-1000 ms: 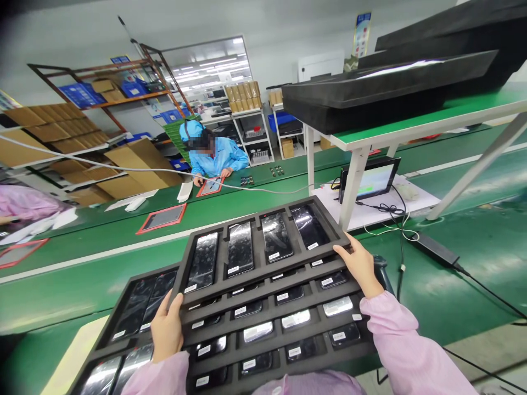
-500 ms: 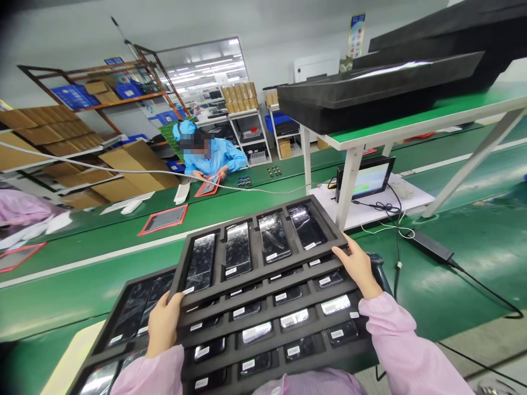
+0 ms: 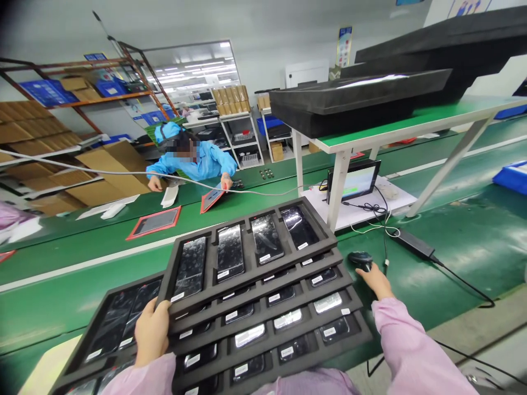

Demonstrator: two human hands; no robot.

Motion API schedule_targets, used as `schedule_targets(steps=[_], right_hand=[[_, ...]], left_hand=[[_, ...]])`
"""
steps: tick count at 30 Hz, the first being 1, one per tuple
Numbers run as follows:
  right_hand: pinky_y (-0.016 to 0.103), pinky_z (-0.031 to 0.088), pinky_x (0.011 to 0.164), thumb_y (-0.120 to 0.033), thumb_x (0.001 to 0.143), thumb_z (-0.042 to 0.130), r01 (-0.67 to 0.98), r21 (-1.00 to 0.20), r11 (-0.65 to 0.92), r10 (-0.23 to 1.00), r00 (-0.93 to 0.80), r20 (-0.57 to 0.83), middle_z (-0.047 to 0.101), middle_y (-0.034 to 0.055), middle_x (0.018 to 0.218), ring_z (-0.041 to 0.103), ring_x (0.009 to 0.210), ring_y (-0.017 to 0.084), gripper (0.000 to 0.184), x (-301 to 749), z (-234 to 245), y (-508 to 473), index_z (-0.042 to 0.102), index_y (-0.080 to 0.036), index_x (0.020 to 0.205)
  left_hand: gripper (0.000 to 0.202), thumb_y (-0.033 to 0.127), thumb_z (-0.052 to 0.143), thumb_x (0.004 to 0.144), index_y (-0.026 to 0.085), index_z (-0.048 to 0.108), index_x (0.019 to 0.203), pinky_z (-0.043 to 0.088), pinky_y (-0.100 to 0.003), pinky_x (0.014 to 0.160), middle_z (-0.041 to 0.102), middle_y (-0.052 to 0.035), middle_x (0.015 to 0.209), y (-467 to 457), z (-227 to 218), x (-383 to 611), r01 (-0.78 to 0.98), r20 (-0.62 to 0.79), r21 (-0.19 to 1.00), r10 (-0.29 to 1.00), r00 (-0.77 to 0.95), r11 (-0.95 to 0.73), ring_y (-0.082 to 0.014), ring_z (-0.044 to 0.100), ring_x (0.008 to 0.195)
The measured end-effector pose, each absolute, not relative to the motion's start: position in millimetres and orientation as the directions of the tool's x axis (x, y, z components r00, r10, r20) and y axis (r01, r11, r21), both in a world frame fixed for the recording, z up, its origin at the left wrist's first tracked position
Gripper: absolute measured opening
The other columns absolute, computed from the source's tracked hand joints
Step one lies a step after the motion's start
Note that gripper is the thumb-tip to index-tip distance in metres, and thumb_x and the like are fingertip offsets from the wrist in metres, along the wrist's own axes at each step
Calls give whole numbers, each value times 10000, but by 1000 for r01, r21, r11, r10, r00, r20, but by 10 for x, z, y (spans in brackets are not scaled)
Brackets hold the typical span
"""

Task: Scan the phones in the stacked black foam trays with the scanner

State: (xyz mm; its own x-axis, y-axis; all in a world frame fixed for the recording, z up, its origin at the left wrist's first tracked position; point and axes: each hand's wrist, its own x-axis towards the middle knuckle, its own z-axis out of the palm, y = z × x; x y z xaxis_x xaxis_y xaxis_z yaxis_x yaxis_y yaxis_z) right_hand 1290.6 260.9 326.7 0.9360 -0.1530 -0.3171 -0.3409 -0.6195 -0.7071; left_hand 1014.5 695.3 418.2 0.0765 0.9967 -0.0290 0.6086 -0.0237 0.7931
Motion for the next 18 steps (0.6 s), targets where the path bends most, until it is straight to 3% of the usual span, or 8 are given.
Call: schedule_targets(steps=[3, 6, 9, 11, 14, 18], right_hand=[[438, 461, 733, -280, 518, 584, -332, -726, -603, -71, 928, -366, 497, 21, 498, 580, 653, 290, 186, 12932, 3297, 2598, 418, -225, 584], [390, 497, 630, -301, 553, 529, -332, -781, -529, 19, 916, -401, 556, 42, 546, 584, 587, 256, 146, 12855, 3421, 2545, 468, -207, 646], [372, 523, 608, -425, 607, 518, -337, -873, -352, 66, 922, -382, 608, 67, 681, 608, 615, 247, 355, 12611, 3739, 2443, 471, -195, 874], [351, 501, 545, -499, 603, 572, -344, -909, -234, 128, 916, -379, 574, 53, 605, 573, 552, 239, 530, 12364, 4062, 2401, 462, -166, 1002], [305, 433, 460, -629, 605, 620, -328, -900, -287, 292, 865, -408, 505, 10, 514, 497, 473, 202, 773, 11966, 4539, 2471, 425, -122, 1156], [286, 390, 401, -620, 546, 662, -347, -859, -377, 322, 820, -473, 607, 35, 769, 478, 423, 166, 1158, 11650, 4783, 2729, 41, -174, 1416]], left_hand=[[320, 251, 507, 595, 153, 657, 861, 430, -324, 664, 612, -52, 653, 6966, 4171, 10142, 599, -26, 800, 995, 93, -35, -225, 548, 680], [316, 259, 500, 599, 165, 640, 866, 424, -336, 688, 594, -50, 666, 6942, 4201, 10148, 616, -54, 788, 994, 96, -16, -240, 543, 720], [306, 265, 484, 603, 170, 617, 861, 415, -336, 725, 584, -53, 704, 6895, 4252, 10158, 624, -84, 781, 991, 100, 4, -245, 538, 762], [296, 270, 474, 602, 173, 606, 849, 409, -330, 720, 578, -50, 707, 6867, 4283, 10164, 623, -94, 782, 991, 96, 14, -238, 532, 750], [288, 280, 462, 589, 182, 594, 827, 398, -326, 672, 548, -35, 639, 6841, 4311, 10171, 623, -112, 782, 990, 87, 33, -230, 514, 696], [291, 294, 462, 555, 196, 580, 802, 380, -328, 654, 526, -22, 604, 6858, 4287, 10166, 603, -118, 796, 989, 90, 40, -229, 498, 679]])
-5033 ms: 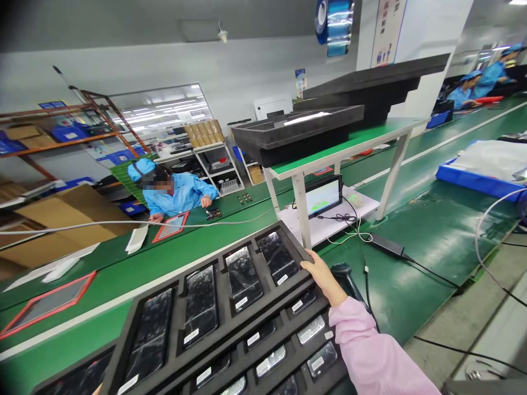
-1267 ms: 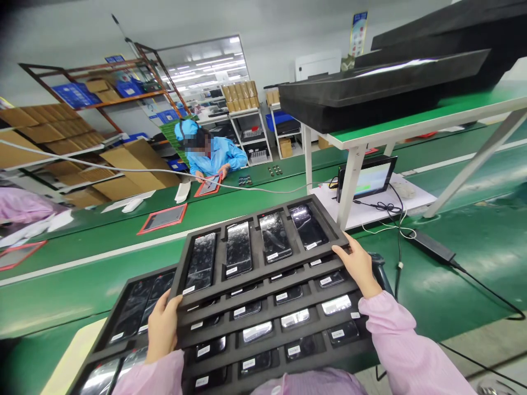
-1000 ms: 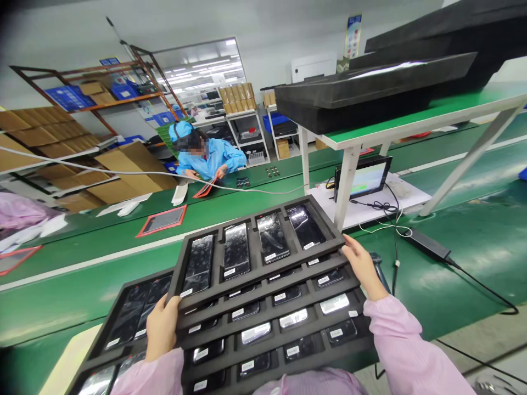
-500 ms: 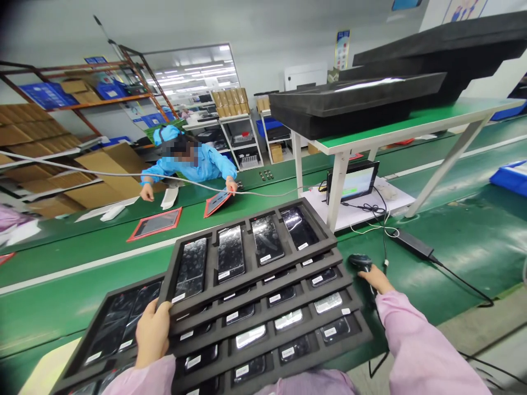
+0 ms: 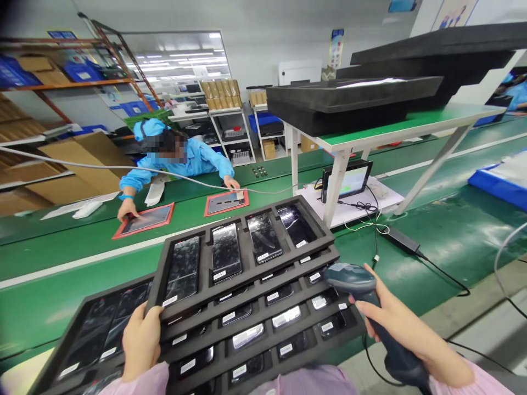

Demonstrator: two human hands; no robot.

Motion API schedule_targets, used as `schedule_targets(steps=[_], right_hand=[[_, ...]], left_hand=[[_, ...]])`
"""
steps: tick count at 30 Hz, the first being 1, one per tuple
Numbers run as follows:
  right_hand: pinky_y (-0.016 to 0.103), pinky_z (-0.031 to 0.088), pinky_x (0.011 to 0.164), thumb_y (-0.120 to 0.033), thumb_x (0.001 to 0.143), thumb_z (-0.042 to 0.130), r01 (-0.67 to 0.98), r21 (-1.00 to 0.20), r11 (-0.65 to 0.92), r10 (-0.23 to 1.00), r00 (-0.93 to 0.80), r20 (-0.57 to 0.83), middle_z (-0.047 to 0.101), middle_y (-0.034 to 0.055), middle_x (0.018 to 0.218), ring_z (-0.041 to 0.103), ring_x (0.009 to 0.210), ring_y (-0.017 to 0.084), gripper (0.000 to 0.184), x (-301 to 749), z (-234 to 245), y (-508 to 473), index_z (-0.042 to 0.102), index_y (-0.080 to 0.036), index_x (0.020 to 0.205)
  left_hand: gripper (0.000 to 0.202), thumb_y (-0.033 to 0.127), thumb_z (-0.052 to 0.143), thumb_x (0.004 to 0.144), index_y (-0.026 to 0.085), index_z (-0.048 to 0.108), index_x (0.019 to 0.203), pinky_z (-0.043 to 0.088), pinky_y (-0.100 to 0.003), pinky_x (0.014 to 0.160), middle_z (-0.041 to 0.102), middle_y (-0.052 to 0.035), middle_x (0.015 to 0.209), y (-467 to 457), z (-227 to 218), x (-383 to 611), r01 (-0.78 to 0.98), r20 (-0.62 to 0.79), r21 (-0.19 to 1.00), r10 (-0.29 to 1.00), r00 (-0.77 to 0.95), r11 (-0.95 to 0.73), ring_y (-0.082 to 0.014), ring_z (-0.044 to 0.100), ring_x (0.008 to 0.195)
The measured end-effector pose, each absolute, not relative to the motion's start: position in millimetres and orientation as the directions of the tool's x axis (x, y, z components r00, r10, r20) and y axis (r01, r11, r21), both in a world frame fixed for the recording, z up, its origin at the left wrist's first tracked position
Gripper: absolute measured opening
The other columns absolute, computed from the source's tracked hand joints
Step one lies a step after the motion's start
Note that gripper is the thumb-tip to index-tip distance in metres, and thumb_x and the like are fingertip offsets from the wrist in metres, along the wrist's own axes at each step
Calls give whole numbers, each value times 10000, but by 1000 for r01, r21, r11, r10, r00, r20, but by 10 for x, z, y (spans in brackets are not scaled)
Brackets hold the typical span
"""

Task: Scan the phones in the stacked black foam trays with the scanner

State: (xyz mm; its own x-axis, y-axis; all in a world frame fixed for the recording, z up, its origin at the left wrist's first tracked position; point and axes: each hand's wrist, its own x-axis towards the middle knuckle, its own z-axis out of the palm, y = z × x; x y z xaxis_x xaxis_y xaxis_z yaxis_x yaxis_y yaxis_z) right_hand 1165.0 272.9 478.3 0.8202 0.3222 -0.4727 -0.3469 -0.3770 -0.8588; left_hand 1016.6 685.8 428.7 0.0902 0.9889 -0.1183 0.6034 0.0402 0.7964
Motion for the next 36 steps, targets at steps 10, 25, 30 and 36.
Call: schedule_targets(steps=[10, 25, 30, 36], right_hand=[[257, 389, 424, -548, 731, 494, -200, -809, -553, 406, 783, -471, 486, -54, 426, 508, 410, 201, 1027, 11605, 4598, 2833, -135, -119, 1420], [263, 373, 407, -537, 697, 495, -217, -831, -512, 408, 790, -457, 449, -70, 444, 450, 363, 172, 1051, 11553, 4619, 2879, -126, -87, 1415], [259, 385, 415, -504, 730, 530, -250, -851, -461, 413, 789, -455, 465, -66, 475, 473, 389, 172, 1008, 11578, 4530, 2806, -90, -124, 1428], [272, 422, 423, -545, 619, 616, -340, -865, -370, 326, 824, -463, 571, 20, 772, 487, 438, 139, 1019, 11546, 4742, 2872, 76, -168, 1398]], left_hand=[[317, 326, 462, 534, 206, 562, 810, 356, -343, 691, 534, -28, 689, 6942, 4159, 10146, 577, -113, 816, 986, 122, 22, -229, 482, 714], [306, 330, 485, 541, 207, 574, 807, 385, -379, 705, 511, -30, 652, 6954, 4170, 10138, 601, -84, 799, 990, 115, -2, -235, 468, 689], [306, 329, 477, 567, 203, 576, 828, 396, -385, 719, 514, -34, 672, 6942, 4193, 10138, 634, -98, 773, 989, 113, 4, -235, 477, 696], [256, 297, 483, 571, 191, 580, 783, 416, -384, 722, 543, -32, 651, 6916, 4215, 10146, 588, -92, 809, 988, 122, 3, -232, 502, 685]])
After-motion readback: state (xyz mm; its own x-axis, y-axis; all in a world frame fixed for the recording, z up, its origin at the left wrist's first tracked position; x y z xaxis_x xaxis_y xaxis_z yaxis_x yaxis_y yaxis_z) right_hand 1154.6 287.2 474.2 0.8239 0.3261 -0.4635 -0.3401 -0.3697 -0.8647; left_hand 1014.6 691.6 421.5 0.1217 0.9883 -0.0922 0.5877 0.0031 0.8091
